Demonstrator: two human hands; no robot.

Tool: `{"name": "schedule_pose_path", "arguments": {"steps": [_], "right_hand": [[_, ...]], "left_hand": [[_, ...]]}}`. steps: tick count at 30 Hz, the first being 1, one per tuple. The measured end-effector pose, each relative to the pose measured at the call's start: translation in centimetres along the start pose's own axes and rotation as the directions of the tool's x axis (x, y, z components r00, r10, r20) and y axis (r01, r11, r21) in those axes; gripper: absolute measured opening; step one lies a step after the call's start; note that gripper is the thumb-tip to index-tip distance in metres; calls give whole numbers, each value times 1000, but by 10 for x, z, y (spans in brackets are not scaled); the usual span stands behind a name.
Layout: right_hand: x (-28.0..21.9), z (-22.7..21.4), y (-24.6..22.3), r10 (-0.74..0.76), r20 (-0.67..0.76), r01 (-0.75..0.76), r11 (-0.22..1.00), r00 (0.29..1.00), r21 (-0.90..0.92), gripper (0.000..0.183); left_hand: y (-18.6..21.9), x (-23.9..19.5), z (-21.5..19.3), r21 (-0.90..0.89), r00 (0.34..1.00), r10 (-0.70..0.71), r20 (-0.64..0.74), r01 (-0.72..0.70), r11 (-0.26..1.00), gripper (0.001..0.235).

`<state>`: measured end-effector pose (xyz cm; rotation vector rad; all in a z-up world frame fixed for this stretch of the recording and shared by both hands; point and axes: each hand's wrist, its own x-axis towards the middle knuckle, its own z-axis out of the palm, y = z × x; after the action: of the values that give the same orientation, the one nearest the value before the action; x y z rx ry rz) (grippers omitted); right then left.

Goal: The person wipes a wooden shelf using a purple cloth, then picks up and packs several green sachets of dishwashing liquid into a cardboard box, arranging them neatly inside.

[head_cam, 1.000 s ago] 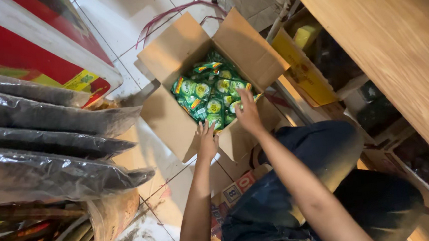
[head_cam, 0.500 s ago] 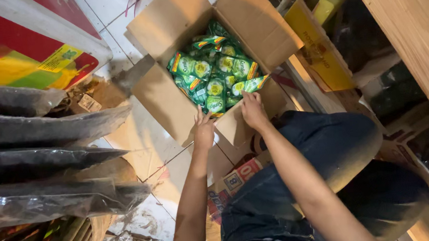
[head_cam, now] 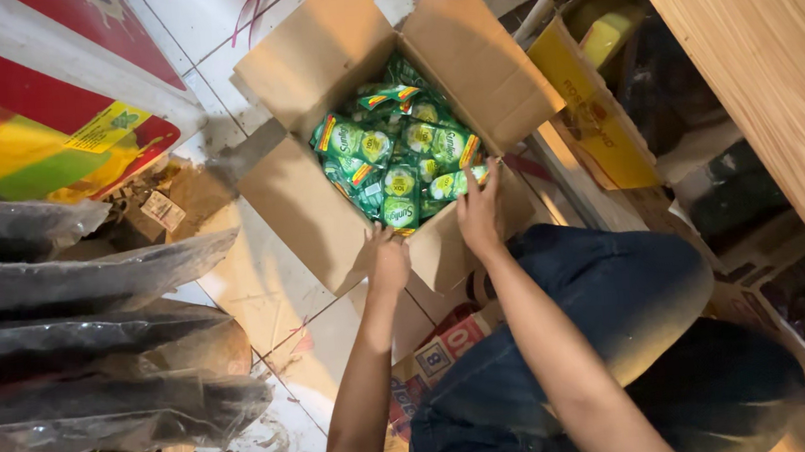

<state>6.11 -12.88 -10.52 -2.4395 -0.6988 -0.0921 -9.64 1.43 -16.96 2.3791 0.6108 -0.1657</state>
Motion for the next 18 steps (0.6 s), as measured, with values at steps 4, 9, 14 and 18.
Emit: {"name": "schedule_pose_path", "arguments": {"steps": [4,9,14,18], "right_hand": [[9,10,24,64,-84,-54,991,994,123,43],[12,9,31,269,37,-270,938,962,218,34],[18,11,27,297,-7,-279,903,955,326,79],[26,23,34,521,307,-595,581,796,555,75]], "left_hand": [[13,40,10,-159,986,59,-159,-85,984,50],[20,125,-9,356,937,288,-198,-205,912,87],[27,150,-21,84,995,96,35,-99,992,88],[19,126,-31,-65,986,65,-153,-75,995,64]]}}
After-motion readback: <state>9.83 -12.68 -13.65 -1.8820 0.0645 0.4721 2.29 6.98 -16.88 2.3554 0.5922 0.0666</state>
